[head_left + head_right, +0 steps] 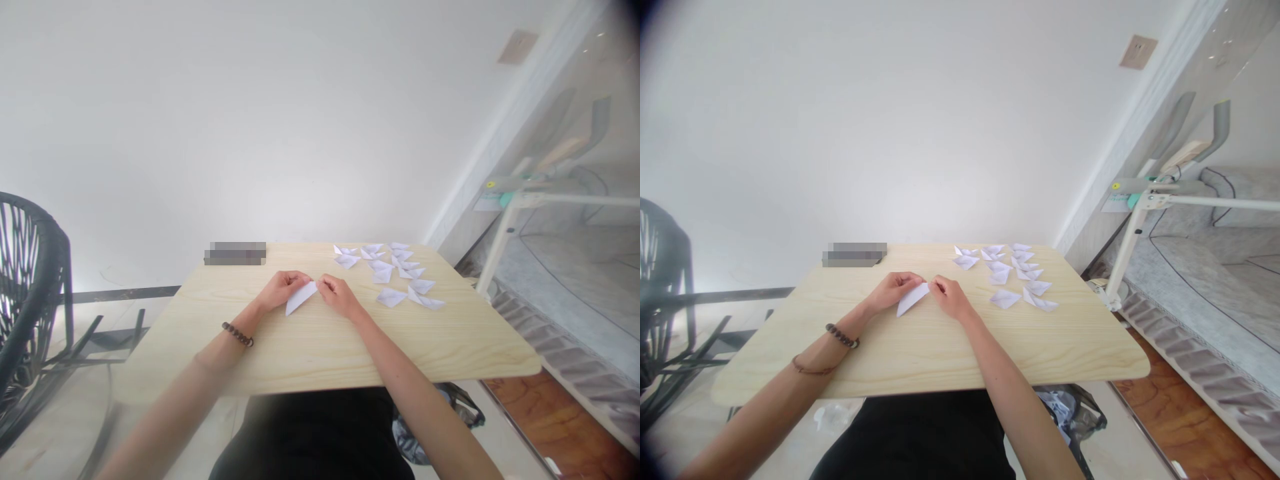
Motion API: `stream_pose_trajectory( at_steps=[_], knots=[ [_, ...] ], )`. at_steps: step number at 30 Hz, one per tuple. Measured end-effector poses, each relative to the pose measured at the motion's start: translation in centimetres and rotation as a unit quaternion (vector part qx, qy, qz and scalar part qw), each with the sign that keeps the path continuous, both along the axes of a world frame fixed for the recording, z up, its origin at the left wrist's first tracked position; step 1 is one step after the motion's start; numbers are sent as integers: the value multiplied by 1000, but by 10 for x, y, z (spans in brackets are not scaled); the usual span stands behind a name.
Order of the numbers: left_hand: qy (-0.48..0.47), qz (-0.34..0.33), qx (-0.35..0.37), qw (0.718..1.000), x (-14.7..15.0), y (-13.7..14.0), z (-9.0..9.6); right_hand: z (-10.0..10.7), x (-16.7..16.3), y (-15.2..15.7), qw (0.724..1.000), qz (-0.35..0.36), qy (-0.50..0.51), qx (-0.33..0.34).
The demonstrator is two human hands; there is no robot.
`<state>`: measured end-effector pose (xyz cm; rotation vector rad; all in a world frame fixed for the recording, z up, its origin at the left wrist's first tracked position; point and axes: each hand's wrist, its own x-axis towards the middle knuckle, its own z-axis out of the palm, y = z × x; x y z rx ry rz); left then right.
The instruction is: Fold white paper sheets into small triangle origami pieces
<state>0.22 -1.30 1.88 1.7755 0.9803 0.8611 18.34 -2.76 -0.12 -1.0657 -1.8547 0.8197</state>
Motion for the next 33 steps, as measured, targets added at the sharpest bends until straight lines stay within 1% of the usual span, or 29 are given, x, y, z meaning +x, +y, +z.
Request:
stream_pose_trajectory(
  at_steps=[2, 4, 7, 14, 18, 23, 25, 27, 30, 33],
  knots=[
    [-22, 4, -28, 999, -3, 2, 1, -2, 1, 1, 999, -25, 24, -3],
    [-25, -36, -69, 997, -7, 3, 3, -3, 1, 2, 997, -54, 47, 0],
    [-31, -89, -103, 990, -11, 5, 4, -2, 0, 2, 995, -80, 61, 13],
    [-41, -104, -137, 984, -13, 7, -3, 0, 0, 0, 996, -79, 23, 19],
    [-33, -119, -131, 984, -14, 6, -1, 0, 0, 1, 997, -76, -2, 31],
    [-57, -152, -158, 974, -16, 5, 3, -2, 0, 3, 995, -92, -2, 33],
    [-73, -150, -170, 971, -16, 5, 3, -2, 1, 3, 995, -92, 5, 31],
    [-83, -133, -178, 971, -15, 5, 1, -2, 1, 3, 995, -96, 12, 36],
    [-79, -91, -181, 976, -13, 5, 0, -2, 2, 3, 992, -114, 28, 44],
    [-66, -76, -175, 979, -12, 4, 0, -1, 2, 3, 991, -120, 39, 49]
  ],
)
